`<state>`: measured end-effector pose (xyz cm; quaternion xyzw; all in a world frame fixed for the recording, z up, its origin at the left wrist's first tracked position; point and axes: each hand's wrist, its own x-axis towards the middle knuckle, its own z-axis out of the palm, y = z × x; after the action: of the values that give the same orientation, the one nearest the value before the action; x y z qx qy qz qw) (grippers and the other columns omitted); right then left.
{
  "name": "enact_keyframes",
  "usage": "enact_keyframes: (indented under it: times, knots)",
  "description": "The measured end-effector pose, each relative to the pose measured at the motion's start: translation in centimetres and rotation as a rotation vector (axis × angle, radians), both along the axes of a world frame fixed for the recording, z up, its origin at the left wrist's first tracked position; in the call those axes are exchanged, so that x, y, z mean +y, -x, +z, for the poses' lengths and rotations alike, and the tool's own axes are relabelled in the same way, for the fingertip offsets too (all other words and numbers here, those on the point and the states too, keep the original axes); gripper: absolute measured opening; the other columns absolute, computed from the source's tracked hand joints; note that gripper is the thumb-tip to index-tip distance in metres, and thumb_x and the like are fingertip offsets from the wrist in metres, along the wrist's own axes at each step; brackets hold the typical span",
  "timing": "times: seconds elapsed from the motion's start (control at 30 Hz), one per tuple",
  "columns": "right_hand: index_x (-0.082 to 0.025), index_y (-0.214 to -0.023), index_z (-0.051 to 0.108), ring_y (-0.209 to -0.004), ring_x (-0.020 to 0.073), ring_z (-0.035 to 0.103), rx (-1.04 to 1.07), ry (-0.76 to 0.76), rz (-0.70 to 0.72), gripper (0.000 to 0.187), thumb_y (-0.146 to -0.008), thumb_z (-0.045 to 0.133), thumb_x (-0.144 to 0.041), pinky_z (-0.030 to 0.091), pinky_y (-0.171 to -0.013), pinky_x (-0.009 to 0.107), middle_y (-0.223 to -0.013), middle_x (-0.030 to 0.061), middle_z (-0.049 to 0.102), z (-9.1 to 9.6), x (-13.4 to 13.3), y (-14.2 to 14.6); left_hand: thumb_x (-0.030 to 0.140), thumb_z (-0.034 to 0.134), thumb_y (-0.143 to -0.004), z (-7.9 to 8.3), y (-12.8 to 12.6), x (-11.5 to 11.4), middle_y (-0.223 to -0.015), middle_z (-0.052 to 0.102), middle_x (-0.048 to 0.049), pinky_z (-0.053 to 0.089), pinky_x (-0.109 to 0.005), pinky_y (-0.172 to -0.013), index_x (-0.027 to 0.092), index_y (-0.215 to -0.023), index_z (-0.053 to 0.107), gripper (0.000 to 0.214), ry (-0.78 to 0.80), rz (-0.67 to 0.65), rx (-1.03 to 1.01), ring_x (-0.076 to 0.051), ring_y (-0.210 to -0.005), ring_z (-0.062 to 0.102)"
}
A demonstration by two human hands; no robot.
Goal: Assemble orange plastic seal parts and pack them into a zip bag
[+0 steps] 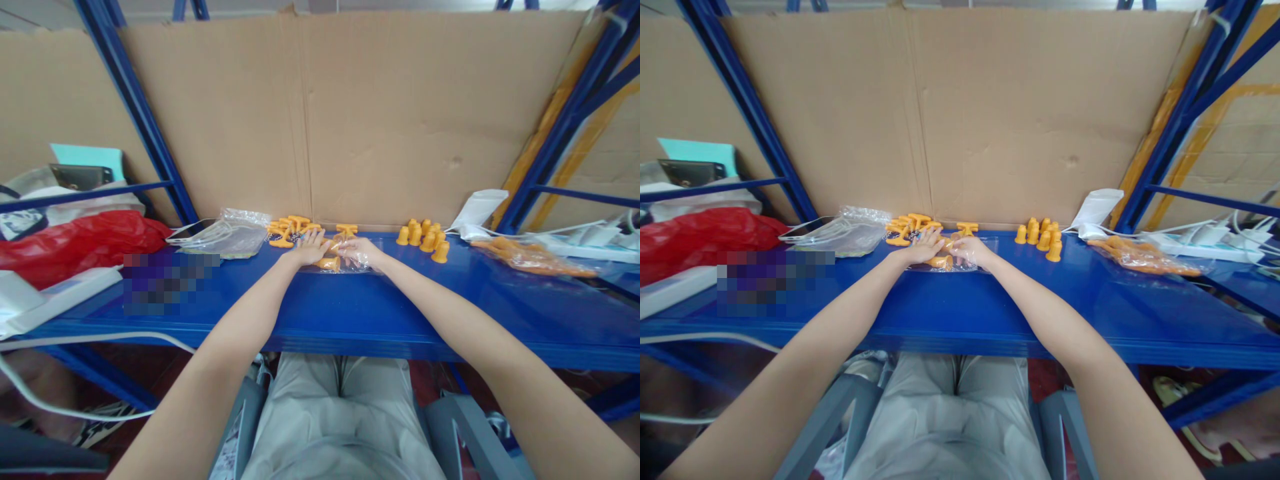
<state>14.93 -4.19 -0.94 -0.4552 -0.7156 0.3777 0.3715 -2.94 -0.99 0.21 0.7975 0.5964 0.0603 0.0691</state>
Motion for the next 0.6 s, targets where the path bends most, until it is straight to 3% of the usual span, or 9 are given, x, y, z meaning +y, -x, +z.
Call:
enact_keyframes:
  times: [0.13,0.23,0.37,0.5,0.6]
  knots:
    - [-0.011,-0.098,0.064,-0.036,0.0038,0.036,-0.04,0.011,-0.034,0.028,-0.083,0.07,-0.033,0.028,-0.039,0.016,-0.051,-0.0047,0.057,0.5,-1.0,0.5,0.053,0.013,-0.096,0.2,0.1,-0.2,-0.164,-0.004,-0.0056,0.008,-0.052,-0.119,0.021,-0.158,0.005,0.07,0.015,-0.03,0.02,-0.028,-0.15,-0.009]
    - [-0.012,-0.095,0.063,-0.034,0.004,0.035,-0.062,0.038,-0.04,0.017,-0.087,0.063,-0.027,0.026,-0.038,0.015,-0.047,-0.0061,0.054,0.8,-1.4,1.0,0.055,0.012,-0.095,0.3,0.3,-0.2,-0.164,-0.004,-0.0051,0.008,-0.056,-0.118,0.025,-0.158,0.005,0.07,0.043,-0.05,0.065,-0.028,-0.15,-0.006]
    - [-0.013,-0.09,0.063,-0.034,0.0042,0.035,-0.086,0.076,-0.031,0.013,-0.09,0.058,-0.024,0.026,-0.038,0.015,-0.047,-0.0055,0.056,1.0,-1.3,1.3,0.056,0.01,-0.095,0.6,0.5,-0.5,-0.163,-0.009,-0.0076,0.007,-0.057,-0.118,0.02,-0.158,0.002,0.073,0.095,-0.053,0.133,-0.028,-0.15,-0.008]
    - [-0.014,-0.103,0.065,-0.047,0.0058,0.053,-0.188,0.191,0.098,0.016,-0.089,0.057,-0.017,0.043,-0.049,0.017,-0.07,0.0004,0.07,2.9,-1.2,0.0,0.056,0.012,-0.095,0.7,0.7,-0.3,-0.162,-0.012,-0.0098,0.009,-0.056,-0.118,0.018,-0.158,0.001,0.075,0.106,-0.074,0.155,-0.028,-0.15,-0.006]
    - [-0.02,-0.112,0.067,-0.066,0.0092,0.067,-0.436,0.368,0.225,0.026,-0.086,0.062,-0.017,0.053,-0.065,0.022,-0.095,0.0034,0.075,6.2,-1.1,-2.3,0.058,0.013,-0.094,0.3,0.9,0.3,-0.161,-0.009,-0.0122,0.013,-0.057,-0.117,0.017,-0.158,0.004,0.076,0.1,-0.101,0.139,-0.03,-0.15,-0.003]
